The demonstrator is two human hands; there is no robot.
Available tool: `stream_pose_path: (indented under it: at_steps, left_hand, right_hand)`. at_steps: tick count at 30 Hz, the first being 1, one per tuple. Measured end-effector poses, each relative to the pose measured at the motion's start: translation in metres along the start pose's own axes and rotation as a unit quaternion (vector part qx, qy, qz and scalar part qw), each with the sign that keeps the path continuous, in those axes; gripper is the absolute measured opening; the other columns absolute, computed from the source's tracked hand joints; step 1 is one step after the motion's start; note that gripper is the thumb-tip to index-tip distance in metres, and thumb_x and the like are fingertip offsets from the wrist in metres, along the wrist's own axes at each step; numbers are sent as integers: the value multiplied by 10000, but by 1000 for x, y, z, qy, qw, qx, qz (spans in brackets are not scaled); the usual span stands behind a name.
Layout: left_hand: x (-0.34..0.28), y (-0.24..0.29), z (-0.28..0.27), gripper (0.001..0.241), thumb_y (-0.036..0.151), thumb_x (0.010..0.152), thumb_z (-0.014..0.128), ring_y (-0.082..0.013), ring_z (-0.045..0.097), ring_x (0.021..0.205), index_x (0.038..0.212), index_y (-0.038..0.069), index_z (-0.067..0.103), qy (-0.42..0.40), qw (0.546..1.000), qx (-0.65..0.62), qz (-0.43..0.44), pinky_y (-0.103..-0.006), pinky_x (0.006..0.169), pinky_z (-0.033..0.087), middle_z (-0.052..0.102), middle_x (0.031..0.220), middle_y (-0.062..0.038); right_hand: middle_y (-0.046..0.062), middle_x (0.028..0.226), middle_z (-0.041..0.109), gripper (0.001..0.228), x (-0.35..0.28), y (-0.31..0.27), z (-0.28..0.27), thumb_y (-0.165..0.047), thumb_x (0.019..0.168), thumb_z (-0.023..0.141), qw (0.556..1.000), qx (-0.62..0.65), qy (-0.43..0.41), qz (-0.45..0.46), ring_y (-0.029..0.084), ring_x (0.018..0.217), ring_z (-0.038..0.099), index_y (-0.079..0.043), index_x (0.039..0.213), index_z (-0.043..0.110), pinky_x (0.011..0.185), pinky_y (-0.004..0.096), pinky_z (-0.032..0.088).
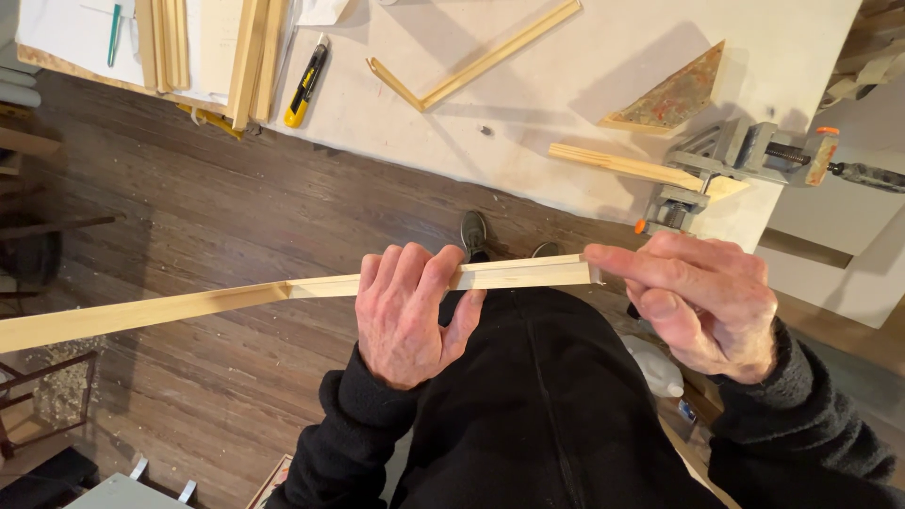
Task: Assembling and gluing wooden pieces to form a picture frame using clamps and a hammer.
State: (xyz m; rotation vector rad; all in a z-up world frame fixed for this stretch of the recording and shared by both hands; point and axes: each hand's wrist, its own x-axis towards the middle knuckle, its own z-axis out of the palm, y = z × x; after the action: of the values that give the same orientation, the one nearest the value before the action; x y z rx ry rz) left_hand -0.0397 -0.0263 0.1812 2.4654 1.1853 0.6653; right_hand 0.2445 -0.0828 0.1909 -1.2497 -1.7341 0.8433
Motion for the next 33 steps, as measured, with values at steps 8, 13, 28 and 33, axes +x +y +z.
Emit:
stream_pose_path:
  at_steps: [8,13,28,33]
  left_hand:
    - [-1,-3,1,314,295,964,702,-253,497,800,1161,67,613,-2,1000,-3,-2,-396,748,365,501,867,-50]
    - [0,-4,0,316,301,968,696,-254,498,805,1166,69,611,-1,1000,-2,2,-398,747,363,501,871,-52]
    - [-1,-2,0,285,278,968,699,-250,493,782,1146,72,616,-5,1000,-12,-4,-399,734,358,501,853,-47]
    - [-1,-1,-3,301,274,966,691,-258,504,801,1168,68,605,0,1000,-15,-1,-401,746,366,508,869,-49]
  right_hand:
    - [23,768,628,345,3,2,1,-98,984,544,1000,-18,-18,0,101,610,576,-15,1285,690,590,266,491]
    - [22,758,616,334,4,1,3,-105,988,556,999,-36,-10,-3,108,614,574,-31,1282,696,595,274,488]
    - [19,724,603,310,-8,6,-1,-141,969,599,996,-85,14,-17,110,570,541,-63,1239,729,557,278,456]
    - [24,750,616,306,-2,2,-3,-175,1016,566,997,-66,25,-30,100,596,562,-53,1256,711,550,254,472]
